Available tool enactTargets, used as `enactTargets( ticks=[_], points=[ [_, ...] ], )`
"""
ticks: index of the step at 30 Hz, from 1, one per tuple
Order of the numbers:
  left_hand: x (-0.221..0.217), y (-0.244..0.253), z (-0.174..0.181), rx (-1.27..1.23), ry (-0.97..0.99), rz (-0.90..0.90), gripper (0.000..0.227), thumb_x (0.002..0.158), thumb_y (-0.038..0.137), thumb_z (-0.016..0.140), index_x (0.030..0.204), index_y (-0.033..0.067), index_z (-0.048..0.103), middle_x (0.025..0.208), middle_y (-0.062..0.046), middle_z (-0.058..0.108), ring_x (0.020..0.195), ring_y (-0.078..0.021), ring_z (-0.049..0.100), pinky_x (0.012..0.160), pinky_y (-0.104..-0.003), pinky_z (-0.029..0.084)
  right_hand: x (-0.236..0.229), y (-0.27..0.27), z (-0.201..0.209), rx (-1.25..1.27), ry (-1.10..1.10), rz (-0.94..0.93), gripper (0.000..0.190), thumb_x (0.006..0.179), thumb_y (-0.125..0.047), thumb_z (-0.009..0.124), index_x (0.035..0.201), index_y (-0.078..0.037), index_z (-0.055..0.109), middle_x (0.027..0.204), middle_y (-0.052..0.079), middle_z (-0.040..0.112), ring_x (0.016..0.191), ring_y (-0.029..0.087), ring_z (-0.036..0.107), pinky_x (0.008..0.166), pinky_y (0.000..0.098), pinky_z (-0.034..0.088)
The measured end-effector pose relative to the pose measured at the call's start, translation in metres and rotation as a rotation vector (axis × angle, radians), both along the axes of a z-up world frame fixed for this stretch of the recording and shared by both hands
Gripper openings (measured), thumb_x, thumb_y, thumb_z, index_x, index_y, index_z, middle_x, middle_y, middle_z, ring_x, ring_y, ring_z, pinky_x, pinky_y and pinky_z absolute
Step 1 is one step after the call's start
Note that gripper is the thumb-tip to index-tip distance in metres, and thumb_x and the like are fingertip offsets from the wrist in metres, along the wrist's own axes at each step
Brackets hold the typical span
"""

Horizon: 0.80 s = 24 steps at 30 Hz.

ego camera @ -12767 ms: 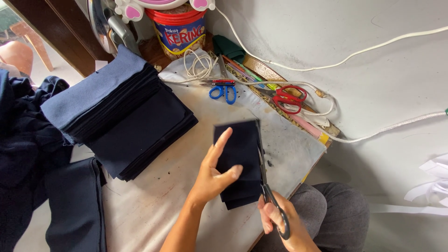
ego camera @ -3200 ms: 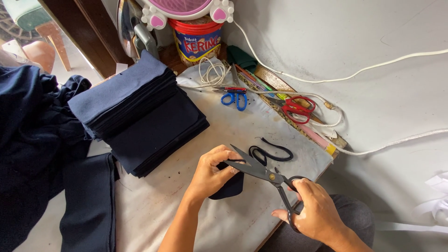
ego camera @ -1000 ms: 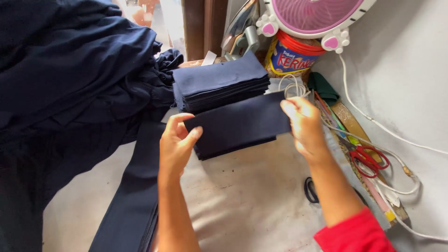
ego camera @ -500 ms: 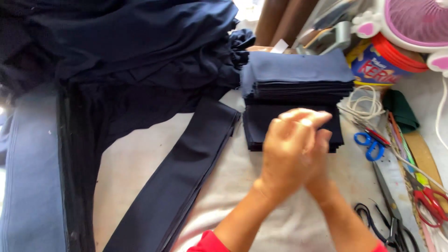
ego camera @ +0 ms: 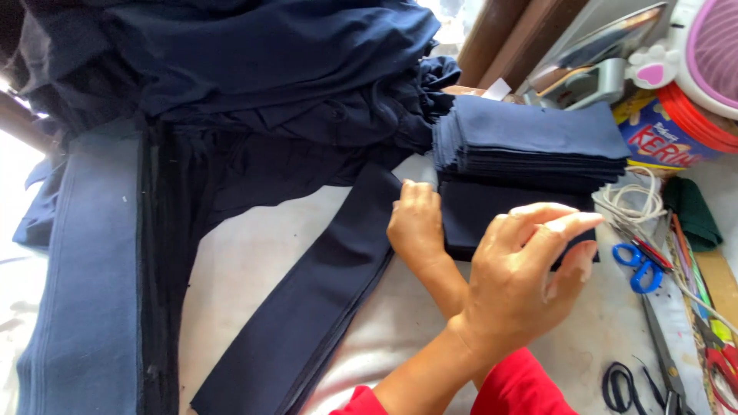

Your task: The person cuts a piece of dark blue fabric into smaller rectangular pieces using a pair of scissors. They fold the fabric, cut it, and then stack the cut pieces on the table.

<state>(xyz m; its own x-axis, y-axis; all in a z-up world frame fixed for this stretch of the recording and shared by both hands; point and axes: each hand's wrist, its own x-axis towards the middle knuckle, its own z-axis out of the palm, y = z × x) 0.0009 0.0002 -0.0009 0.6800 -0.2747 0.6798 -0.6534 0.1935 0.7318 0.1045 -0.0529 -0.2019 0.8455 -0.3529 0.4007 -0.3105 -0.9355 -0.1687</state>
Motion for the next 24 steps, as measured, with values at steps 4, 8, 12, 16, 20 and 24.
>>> enactTargets(
  ticks=[4, 8, 12, 16, 20, 24],
  points=[
    [-0.002, -0.001, -0.005, -0.004, 0.032, -0.013, 0.021, 0.108, 0.009, 0.064, 0.129, 0.0130, 0.063, 0.124, -0.007, 0.069, 0.116, -0.0259, 0.071, 0.101, -0.042, 0.055, -0.007, 0.006, 0.026, 0.138, -0.115, 0.087, 0.029, 0.081, -0.011, 0.065, 0.110, -0.006, 0.063, 0.102, 0.018, 0.062, 0.099, 0.040, 0.056, 0.087, 0.0496, 0.044],
    [-0.010, -0.009, -0.020, 0.007, 0.097, 0.014, 0.027, 0.113, 0.014, 0.067, 0.137, 0.0211, 0.060, 0.129, -0.004, 0.070, 0.124, -0.0240, 0.073, 0.111, -0.042, 0.059, -0.011, 0.010, 0.041, 0.402, -0.116, 0.204, 0.041, 0.083, -0.004, 0.068, 0.120, -0.005, 0.051, 0.116, 0.022, 0.058, 0.110, 0.042, 0.057, 0.100, 0.0463, 0.044],
    [-0.009, -0.011, -0.027, -0.066, 0.117, 0.013, 0.028, 0.117, 0.014, 0.066, 0.142, 0.0237, 0.056, 0.131, -0.004, 0.067, 0.124, -0.0222, 0.072, 0.112, -0.043, 0.064, 0.000, 0.001, 0.033, 0.450, -0.091, 0.181, 0.057, 0.080, -0.009, 0.075, 0.130, -0.003, 0.047, 0.124, 0.025, 0.058, 0.115, 0.044, 0.059, 0.103, 0.0463, 0.043],
    [0.001, -0.004, -0.023, -0.084, 0.109, 0.077, 0.026, 0.115, 0.013, 0.068, 0.138, 0.0210, 0.059, 0.127, -0.003, 0.067, 0.120, -0.0206, 0.069, 0.106, -0.042, 0.063, -0.021, 0.004, 0.018, 0.402, -0.154, 0.183, 0.059, 0.080, -0.010, 0.075, 0.132, 0.000, 0.048, 0.126, 0.026, 0.057, 0.117, 0.044, 0.057, 0.105, 0.0471, 0.043],
    [0.038, 0.028, -0.016, 0.055, 0.015, 0.070, 0.028, 0.112, 0.019, 0.065, 0.139, 0.0240, 0.058, 0.135, -0.001, 0.069, 0.133, -0.0222, 0.070, 0.123, -0.040, 0.056, -0.031, 0.005, 0.011, 0.350, -0.273, 0.178, 0.063, 0.081, -0.011, 0.075, 0.135, 0.006, 0.048, 0.128, 0.028, 0.055, 0.120, 0.046, 0.054, 0.107, 0.0485, 0.042],
    [0.132, 0.099, -0.001, 0.103, -0.107, 0.317, 0.028, 0.090, 0.009, 0.067, 0.116, 0.0194, 0.071, 0.121, -0.003, 0.074, 0.110, -0.0236, 0.072, 0.100, -0.037, 0.057, -0.035, 0.013, -0.006, 0.328, -0.377, 0.134, 0.067, 0.081, -0.013, 0.075, 0.138, 0.011, 0.049, 0.130, 0.030, 0.053, 0.124, 0.047, 0.052, 0.109, 0.0498, 0.042]
  ],
)
